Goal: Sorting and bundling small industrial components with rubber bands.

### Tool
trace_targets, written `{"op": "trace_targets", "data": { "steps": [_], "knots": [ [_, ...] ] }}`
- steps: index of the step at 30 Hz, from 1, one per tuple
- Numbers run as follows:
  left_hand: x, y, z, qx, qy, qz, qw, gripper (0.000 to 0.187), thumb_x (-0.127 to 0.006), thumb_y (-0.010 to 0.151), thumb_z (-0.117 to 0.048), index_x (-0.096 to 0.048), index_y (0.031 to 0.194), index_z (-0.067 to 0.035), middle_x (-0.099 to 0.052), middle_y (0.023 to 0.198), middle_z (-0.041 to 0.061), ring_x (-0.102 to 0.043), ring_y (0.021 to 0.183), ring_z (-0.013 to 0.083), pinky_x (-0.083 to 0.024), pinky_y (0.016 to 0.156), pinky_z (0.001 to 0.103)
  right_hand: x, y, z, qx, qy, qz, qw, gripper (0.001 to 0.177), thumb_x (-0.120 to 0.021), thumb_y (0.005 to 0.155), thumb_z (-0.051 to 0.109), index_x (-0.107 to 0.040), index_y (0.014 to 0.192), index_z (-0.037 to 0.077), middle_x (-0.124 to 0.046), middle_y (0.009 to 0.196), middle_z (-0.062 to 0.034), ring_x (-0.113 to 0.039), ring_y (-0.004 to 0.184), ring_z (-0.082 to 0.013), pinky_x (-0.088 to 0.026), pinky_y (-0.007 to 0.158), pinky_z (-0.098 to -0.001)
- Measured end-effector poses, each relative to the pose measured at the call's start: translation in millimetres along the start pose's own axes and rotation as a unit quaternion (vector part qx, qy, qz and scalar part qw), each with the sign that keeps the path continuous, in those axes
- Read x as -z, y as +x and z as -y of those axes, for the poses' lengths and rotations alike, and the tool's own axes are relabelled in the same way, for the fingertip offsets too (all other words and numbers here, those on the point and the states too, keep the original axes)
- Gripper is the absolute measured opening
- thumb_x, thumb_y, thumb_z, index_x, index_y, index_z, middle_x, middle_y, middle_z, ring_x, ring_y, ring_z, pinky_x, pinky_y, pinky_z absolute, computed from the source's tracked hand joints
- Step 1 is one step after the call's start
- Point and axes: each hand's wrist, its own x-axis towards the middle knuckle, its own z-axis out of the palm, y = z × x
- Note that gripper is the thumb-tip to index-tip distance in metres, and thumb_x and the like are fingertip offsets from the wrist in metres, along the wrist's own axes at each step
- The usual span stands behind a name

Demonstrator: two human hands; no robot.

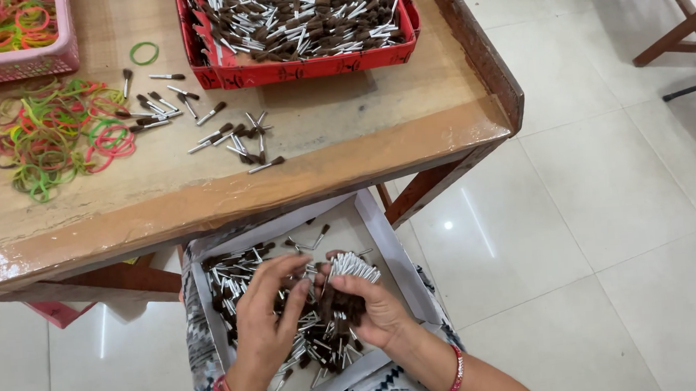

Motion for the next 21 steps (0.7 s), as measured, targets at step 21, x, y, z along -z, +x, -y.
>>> {"op": "trace_targets", "data": {
  "steps": [21],
  "knots": [
    [-30.5,-51.6,17.9,0.253,-0.143,-0.132,0.948,0.018,-0.076,0.085,0.001,-0.073,0.103,0.000,-0.080,0.092,0.008,-0.076,0.079,0.0129,-0.062,0.068,0.026,-10.8,9.9,14.7,0.124,0.155,-0.024,0.980,0.033,-0.076,0.086,0.002,-0.063,0.116,0.007,-0.071,0.102,-0.0038,-0.069,0.102,-0.0190,-0.052,0.110,-0.0486]
  ]
}}
